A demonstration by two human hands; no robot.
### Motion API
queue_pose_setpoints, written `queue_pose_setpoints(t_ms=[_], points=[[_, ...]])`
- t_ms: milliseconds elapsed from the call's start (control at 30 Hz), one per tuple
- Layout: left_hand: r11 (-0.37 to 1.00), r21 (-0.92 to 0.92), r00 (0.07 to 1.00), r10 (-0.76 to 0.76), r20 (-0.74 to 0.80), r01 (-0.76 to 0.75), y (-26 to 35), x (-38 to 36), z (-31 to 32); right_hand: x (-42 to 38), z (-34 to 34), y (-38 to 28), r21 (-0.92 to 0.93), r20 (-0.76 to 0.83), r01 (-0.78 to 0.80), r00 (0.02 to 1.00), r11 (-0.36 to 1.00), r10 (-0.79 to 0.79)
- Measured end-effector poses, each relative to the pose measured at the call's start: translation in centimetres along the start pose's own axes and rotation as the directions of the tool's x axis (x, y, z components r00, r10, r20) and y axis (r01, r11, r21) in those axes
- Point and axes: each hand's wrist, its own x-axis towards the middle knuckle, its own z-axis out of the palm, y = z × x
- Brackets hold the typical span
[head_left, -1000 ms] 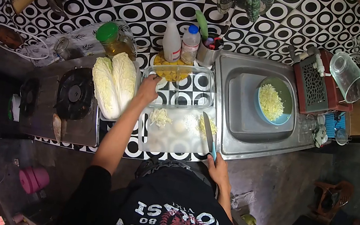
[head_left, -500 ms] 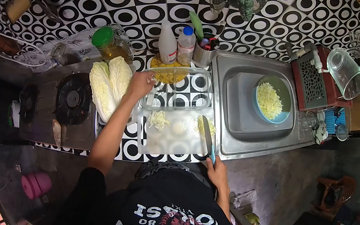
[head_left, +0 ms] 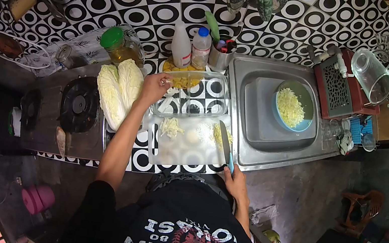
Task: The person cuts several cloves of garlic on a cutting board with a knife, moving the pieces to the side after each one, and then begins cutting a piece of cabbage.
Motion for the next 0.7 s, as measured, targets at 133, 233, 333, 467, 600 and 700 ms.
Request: queue_pose_setpoints(t_ms=[133,233,333,467,600,700], points=[[0.995,0.008,0.995,0.097,-0.034,-0.096,-0.1,-1.3,1.3,0.1,-0.1,-0.1,-0.020,-0.007,0.016,1.000,1.000,-0.016],[0.991,-0.058,0.993,0.115,-0.022,-0.117,1.2,-3.0,3.3,-0.4,0.0,-0.4,-0.002,0.014,0.004,1.000,1.000,-0.004],[0.974,-0.211,0.997,0.077,-0.024,-0.081,1.0,-4.1,5.4,-0.4,0.3,-0.1,-0.028,0.006,0.025,1.000,0.999,-0.025],[0.929,-0.366,0.991,0.101,0.086,-0.063,1.3,-7.0,7.9,-0.8,0.5,0.5,0.022,-0.007,0.034,0.999,0.999,-0.034],[0.730,-0.642,0.939,0.001,0.345,0.235,2.2,-10.8,9.3,-1.6,0.4,0.5,-0.011,0.012,-0.013,1.000,1.000,0.013],[0.932,-0.361,0.967,0.089,0.239,0.003,1.3,-13.4,10.4,-2.2,0.8,0.5,0.019,0.003,0.003,1.000,1.000,-0.004]])
